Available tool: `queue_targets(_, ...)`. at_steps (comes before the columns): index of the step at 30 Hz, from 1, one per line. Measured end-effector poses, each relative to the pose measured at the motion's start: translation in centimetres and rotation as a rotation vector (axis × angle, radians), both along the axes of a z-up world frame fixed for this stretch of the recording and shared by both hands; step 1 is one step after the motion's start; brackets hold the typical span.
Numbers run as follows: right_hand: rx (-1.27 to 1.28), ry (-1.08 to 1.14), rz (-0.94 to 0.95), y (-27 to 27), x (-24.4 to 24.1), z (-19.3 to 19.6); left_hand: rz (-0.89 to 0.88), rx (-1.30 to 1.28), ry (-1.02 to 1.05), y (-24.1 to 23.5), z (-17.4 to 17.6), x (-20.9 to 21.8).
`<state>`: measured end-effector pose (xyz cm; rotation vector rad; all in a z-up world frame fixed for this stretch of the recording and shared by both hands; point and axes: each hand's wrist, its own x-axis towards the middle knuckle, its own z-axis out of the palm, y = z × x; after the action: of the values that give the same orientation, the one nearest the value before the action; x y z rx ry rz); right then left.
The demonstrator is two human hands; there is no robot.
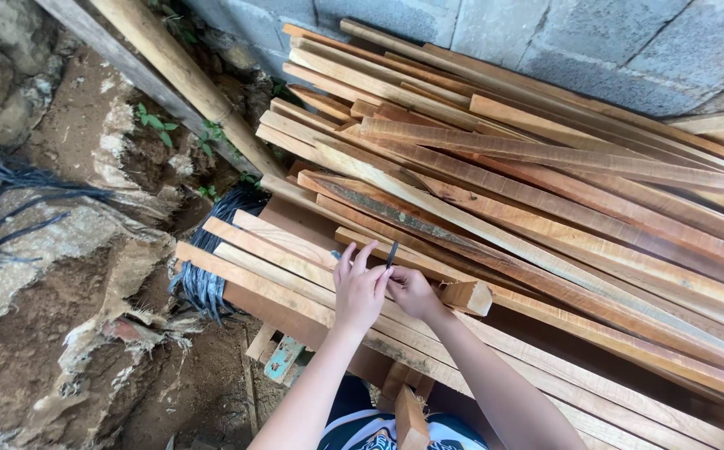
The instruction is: The person ties bundles of wooden planks together using black straps. They wrap the straps around the planks, pull them tight, and secure them with knots. The person then moves the completed bundles to a nearby stack.
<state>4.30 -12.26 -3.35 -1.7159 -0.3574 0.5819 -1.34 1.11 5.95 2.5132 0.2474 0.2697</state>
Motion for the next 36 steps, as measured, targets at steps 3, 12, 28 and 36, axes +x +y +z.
queue_targets(3,0.029,0.107,0.03,-0.4,0.2,-0.2,0.007,0.155,0.154,0.6,-4.7,2.1)
queue_targets(12,-0.044,0.141,-0.057,0.6,0.1,0.0,0.111,0.002,-0.116,1.6,-1.0,3.9)
queue_targets(28,0.046,0.228,-0.157,-0.9,1.0,-1.0,0.274,-0.388,0.235,-1.5,-3.0,1.7)
queue_targets(36,0.133,0.251,-0.28,-0.2,0.5,-1.6,0.258,-0.424,0.176,-0.9,-6.5,0.3)
